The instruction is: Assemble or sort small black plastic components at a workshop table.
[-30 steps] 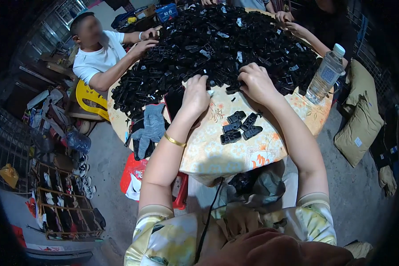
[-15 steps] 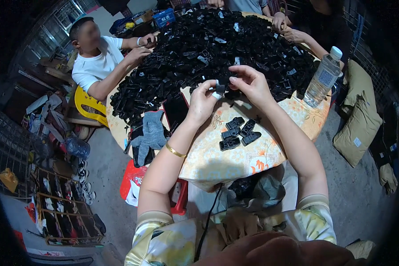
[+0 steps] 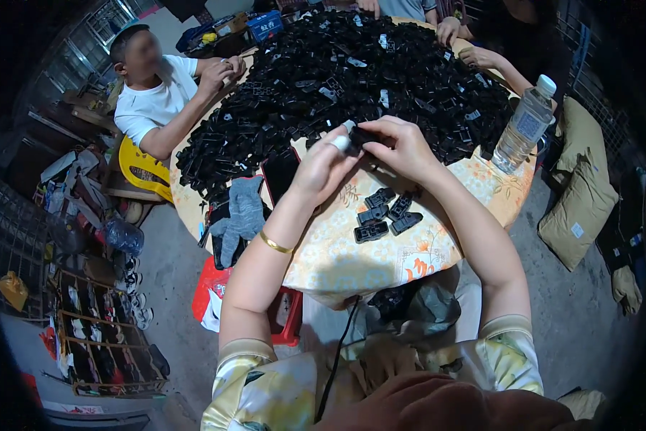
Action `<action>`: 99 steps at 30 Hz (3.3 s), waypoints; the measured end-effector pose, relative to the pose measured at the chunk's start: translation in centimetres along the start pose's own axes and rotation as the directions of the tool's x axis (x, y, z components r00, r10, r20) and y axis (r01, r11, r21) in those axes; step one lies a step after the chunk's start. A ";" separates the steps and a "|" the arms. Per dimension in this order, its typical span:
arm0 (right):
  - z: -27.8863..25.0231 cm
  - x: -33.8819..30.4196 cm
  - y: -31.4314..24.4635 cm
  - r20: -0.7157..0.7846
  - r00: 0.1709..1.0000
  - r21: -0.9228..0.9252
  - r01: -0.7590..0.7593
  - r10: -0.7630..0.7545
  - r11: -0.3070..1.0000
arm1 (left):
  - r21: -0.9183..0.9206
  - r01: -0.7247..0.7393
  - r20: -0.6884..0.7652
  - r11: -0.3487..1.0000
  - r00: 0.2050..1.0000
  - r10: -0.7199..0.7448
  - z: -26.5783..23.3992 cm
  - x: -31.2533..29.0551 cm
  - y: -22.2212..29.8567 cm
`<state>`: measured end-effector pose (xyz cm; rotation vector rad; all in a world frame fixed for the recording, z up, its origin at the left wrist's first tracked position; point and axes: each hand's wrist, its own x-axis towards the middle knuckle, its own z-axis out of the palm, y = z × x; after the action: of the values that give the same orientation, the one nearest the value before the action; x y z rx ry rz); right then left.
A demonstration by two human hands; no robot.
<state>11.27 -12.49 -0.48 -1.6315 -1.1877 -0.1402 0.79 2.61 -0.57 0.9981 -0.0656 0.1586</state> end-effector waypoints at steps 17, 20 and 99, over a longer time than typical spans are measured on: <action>0.6 -0.5 -0.8 -0.001 0.994 0.165 -0.111 0.113 0.980 | 0.286 -0.089 -0.091 0.954 0.989 0.120 0.8 -0.1 0.1; 0.5 -0.6 -1.3 -0.052 0.999 0.051 -0.012 0.014 0.999 | 0.268 -0.041 -0.136 0.963 0.987 0.080 1.0 -0.1 -0.2; 0.2 -0.7 -1.9 -0.124 0.969 -0.219 0.185 -0.215 0.958 | 0.307 -0.050 -0.034 0.950 0.997 0.064 0.5 -0.2 0.3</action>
<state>9.44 -12.82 0.27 -1.6435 -1.2552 -0.5192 0.56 2.31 -0.04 1.3030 -0.0300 0.2493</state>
